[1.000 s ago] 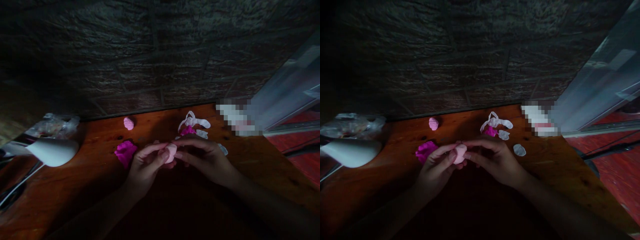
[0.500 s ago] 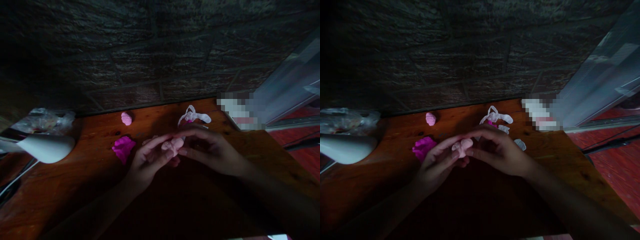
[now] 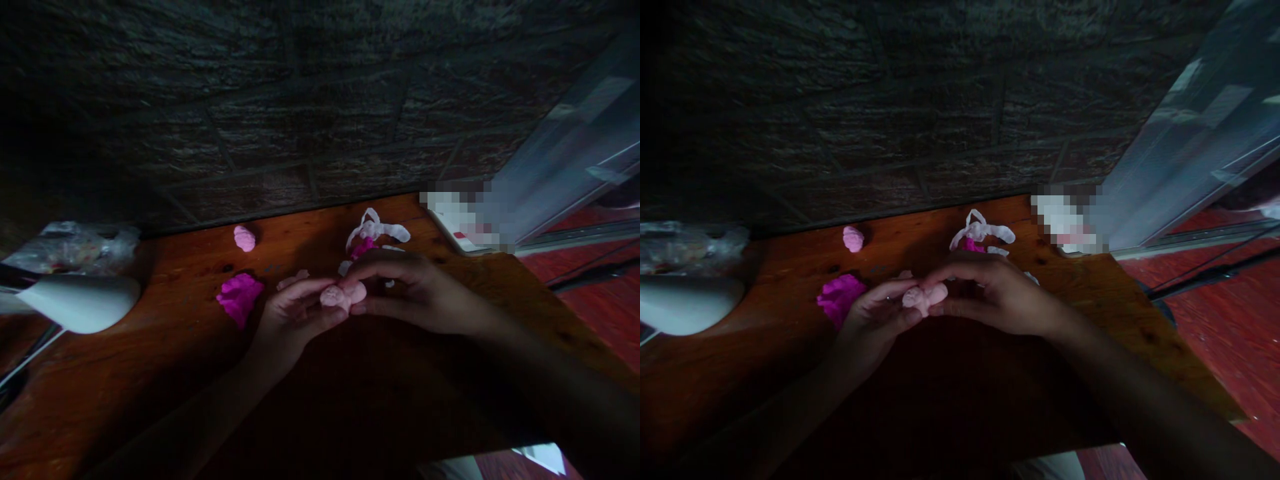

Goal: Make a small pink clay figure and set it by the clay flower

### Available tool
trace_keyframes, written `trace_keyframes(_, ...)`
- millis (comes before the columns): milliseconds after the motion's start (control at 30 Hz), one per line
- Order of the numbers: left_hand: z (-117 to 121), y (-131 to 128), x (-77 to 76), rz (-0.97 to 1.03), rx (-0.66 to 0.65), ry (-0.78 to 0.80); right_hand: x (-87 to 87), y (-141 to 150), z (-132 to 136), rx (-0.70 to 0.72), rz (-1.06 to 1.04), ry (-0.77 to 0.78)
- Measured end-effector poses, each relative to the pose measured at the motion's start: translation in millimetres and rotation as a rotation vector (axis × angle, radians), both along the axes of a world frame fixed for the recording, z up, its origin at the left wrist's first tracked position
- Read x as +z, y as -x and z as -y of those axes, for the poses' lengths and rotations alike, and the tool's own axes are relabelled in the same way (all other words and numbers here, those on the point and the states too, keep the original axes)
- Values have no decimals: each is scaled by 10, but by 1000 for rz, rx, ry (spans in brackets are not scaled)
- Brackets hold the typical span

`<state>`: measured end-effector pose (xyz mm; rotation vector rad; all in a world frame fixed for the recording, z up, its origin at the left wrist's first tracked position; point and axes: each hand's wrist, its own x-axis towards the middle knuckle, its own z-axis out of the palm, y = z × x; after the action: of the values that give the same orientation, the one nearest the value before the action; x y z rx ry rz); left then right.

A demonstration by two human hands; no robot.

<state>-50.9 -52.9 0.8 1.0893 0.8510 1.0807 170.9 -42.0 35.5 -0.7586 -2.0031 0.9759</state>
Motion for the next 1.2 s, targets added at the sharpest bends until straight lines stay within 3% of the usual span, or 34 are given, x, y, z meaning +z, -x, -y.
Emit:
trace_keyframes(233, -11, -3, -45, 27, -51, 45, -97, 11, -14, -15, -102, 132)
trace_keyframes(400, -36, -77, -23, 141, 25, 172, -152, 55, -14, -126, -207, 271)
trace_keyframes(533, -36, -84, 13, 147, 65, 126, -192, 155, -14, -158, -295, 344)
trace_keyframes(700, -13, -43, 28, 2, 98, -73, -237, 241, -2, -70, -324, 306)
trace_keyframes(867, -3, -20, 5, -15, 71, -235, -259, 240, 24, -52, -358, 290)
trace_keyframes(967, 17, -39, 1, 39, 81, -276, -285, 277, 45, -81, -383, 265)
trace_keyframes(1200, -32, -40, 20, 1, 253, -229, -274, 343, 74, -108, -373, 110)
